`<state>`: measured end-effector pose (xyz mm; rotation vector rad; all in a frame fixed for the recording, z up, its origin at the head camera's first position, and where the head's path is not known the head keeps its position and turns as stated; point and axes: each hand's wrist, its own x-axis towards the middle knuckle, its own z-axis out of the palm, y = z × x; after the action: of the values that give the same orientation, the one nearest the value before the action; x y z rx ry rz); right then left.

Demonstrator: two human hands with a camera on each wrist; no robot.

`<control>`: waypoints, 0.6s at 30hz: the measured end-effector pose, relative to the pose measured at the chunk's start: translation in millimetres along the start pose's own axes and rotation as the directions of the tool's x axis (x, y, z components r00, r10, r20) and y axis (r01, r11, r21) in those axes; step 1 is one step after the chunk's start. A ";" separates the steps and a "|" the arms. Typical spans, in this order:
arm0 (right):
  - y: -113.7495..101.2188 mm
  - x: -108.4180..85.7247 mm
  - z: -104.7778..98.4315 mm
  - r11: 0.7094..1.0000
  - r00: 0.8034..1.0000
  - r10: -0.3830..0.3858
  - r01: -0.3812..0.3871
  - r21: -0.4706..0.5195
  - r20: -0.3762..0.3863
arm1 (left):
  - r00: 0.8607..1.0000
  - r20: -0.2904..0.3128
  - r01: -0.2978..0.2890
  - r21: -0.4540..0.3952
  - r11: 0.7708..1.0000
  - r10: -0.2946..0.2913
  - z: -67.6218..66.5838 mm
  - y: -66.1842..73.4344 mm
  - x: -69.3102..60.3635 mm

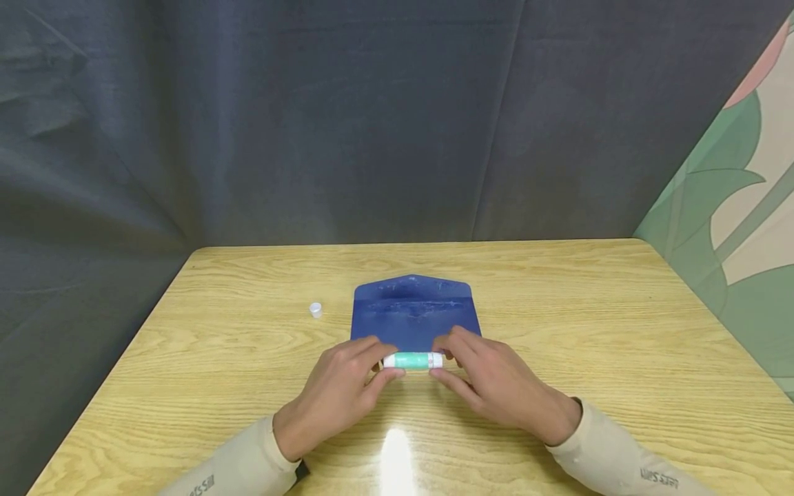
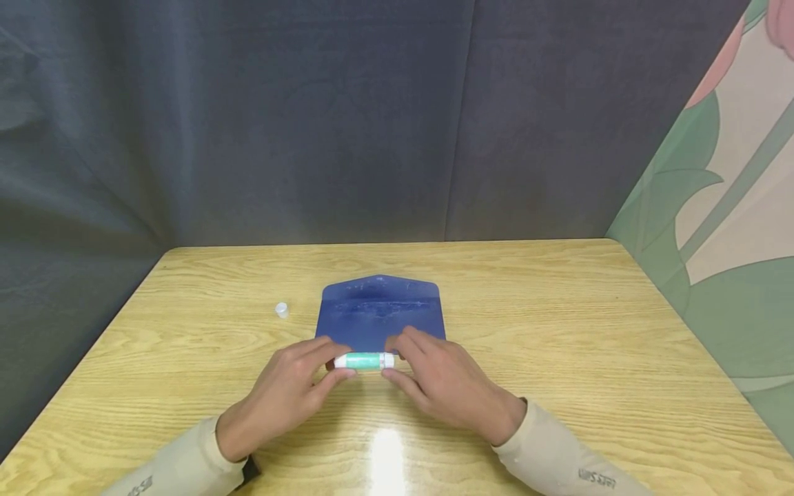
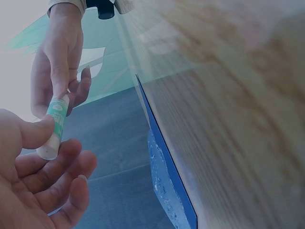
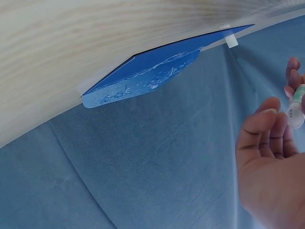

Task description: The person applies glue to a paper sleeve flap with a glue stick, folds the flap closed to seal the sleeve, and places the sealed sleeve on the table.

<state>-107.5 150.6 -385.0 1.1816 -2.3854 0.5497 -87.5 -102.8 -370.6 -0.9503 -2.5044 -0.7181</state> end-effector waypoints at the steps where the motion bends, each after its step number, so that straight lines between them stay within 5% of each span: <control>1: 0.0 0.0 -0.2 1.000 1.000 -0.004 0.004 -0.005 -0.002 | 1.000 0.003 0.006 -0.005 1.000 -0.006 -0.2 0.3 0.1; 18: 1.5 1.5 -1.7 0.999 0.995 -0.052 0.050 -0.017 -0.082 | 1.000 0.002 0.016 -0.009 1.000 -0.016 -0.5 1.1 0.2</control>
<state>-109.3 151.4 -383.0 1.1867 -2.2799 0.5521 -86.7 -102.2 -369.8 -0.9353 -2.5159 -0.7346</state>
